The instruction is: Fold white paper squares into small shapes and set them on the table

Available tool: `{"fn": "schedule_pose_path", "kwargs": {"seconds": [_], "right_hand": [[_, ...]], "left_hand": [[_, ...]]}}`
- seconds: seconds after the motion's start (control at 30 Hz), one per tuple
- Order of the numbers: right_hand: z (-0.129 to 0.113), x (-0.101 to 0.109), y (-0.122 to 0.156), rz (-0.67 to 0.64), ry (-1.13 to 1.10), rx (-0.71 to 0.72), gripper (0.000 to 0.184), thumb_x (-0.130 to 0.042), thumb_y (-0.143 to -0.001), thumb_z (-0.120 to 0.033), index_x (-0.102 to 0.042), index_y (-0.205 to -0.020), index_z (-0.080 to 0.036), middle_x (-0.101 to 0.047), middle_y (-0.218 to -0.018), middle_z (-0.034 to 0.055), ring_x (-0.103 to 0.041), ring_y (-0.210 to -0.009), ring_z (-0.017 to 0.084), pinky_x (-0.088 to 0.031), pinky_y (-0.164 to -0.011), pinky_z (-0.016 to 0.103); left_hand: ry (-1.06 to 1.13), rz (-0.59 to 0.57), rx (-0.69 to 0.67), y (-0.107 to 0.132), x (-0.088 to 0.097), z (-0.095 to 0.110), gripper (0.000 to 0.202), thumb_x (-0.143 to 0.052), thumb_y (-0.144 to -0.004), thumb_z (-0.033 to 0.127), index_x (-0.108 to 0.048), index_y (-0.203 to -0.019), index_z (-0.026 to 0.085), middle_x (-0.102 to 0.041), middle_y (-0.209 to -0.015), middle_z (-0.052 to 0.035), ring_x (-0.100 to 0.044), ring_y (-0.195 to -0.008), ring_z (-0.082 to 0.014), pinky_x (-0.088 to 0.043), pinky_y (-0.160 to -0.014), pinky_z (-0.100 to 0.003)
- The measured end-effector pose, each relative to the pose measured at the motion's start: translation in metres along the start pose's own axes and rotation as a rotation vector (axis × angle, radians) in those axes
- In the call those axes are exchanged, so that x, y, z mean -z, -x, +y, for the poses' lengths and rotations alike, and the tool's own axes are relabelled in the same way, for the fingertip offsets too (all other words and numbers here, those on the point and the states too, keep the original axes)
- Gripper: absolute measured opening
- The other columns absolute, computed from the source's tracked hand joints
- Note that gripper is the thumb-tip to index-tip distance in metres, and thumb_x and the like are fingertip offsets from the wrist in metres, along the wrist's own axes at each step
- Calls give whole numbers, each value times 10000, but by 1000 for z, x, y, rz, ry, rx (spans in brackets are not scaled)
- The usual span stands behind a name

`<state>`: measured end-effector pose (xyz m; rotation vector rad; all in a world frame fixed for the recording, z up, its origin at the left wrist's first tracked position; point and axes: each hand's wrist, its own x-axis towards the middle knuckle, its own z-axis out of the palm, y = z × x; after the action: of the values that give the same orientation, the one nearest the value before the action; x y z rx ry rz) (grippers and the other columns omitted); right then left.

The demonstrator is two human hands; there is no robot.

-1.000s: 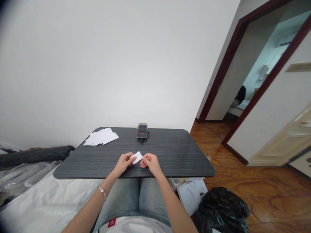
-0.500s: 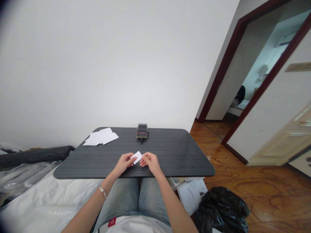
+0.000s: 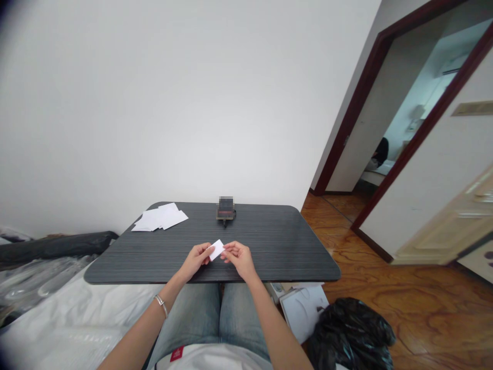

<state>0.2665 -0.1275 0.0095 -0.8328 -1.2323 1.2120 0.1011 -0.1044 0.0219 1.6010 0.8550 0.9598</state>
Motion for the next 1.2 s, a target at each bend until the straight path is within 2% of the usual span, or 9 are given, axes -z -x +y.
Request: {"fn": "schedule_pose_path", "kwargs": {"seconds": [0.3, 0.4, 0.5, 0.57, 0.7, 0.97, 1.07, 1.2], "right_hand": [[4, 3, -1, 42, 22, 12, 169, -671, -636, -233, -624, -772, -144, -652, -623, 16, -627, -581, 144, -477, -482, 217], [4, 3, -1, 63, 24, 9, 139, -677, -628, -227, -637, -730, -141, -659, -606, 20, -627, -571, 146, -480, -492, 226], [3, 2, -1, 89, 26, 8, 116, -682, -623, -223, -642, -697, -143, -660, -576, 17, -625, -551, 146, -481, -500, 233], [2, 2, 0, 98, 30, 10, 109, -684, -621, -221, -644, -689, -145, -661, -566, 15, -623, -540, 145, -481, -504, 236], [3, 2, 0, 97, 35, 23, 104, -683, -623, -227, -643, -678, -149, -662, -553, 16, -621, -529, 150, -487, -516, 251], [3, 2, -1, 70, 55, 29, 146, -685, -620, -264, -635, -687, -144, -655, -546, 18, -622, -519, 150, -497, -517, 256], [2, 0, -2, 52, 1, -44, 228, -648, -656, -333, -612, -769, -139, -656, -572, 23, -624, -510, 140, -491, -472, 225], [1, -1, -5, 49, -39, -176, 304, -614, -667, -417, -582, -742, -124, -645, -534, 28, -607, -433, 125, -469, -404, 191]], "left_hand": [[40, -15, -22, 1, -2, 4, 291, -560, -717, 392, -520, -612, 123, -459, -492, 51, -368, -428, -54, -264, -418, -166], [87, -13, -21, 2, -4, 6, 253, -602, -687, 364, -556, -746, 123, -511, -562, 35, -414, -457, -61, -299, -419, -164], [131, 10, -48, 2, -4, 7, 368, -638, -664, 309, -528, -971, 139, -516, -574, 47, -442, -465, -64, -329, -434, -163], [134, 28, -61, 2, -3, 6, 402, -642, -663, 289, -518, -1015, 140, -523, -581, 44, -453, -470, -64, -334, -434, -161], [79, 34, -19, 1, -2, 1, 267, -613, -684, 316, -599, -848, 106, -549, -567, 12, -453, -459, -68, -326, -404, -162], [82, 58, -4, 0, -1, -3, 238, -615, -681, 324, -603, -761, 100, -529, -503, 22, -444, -429, -64, -339, -390, -157], [71, 82, -8, 0, -2, -3, 238, -619, -674, 332, -601, -729, 101, -524, -489, 27, -439, -419, -61, -335, -387, -156], [56, 84, -5, 0, -2, -2, 252, -614, -670, 349, -605, -713, 101, -522, -478, 28, -441, -414, -64, -331, -382, -157]]}}
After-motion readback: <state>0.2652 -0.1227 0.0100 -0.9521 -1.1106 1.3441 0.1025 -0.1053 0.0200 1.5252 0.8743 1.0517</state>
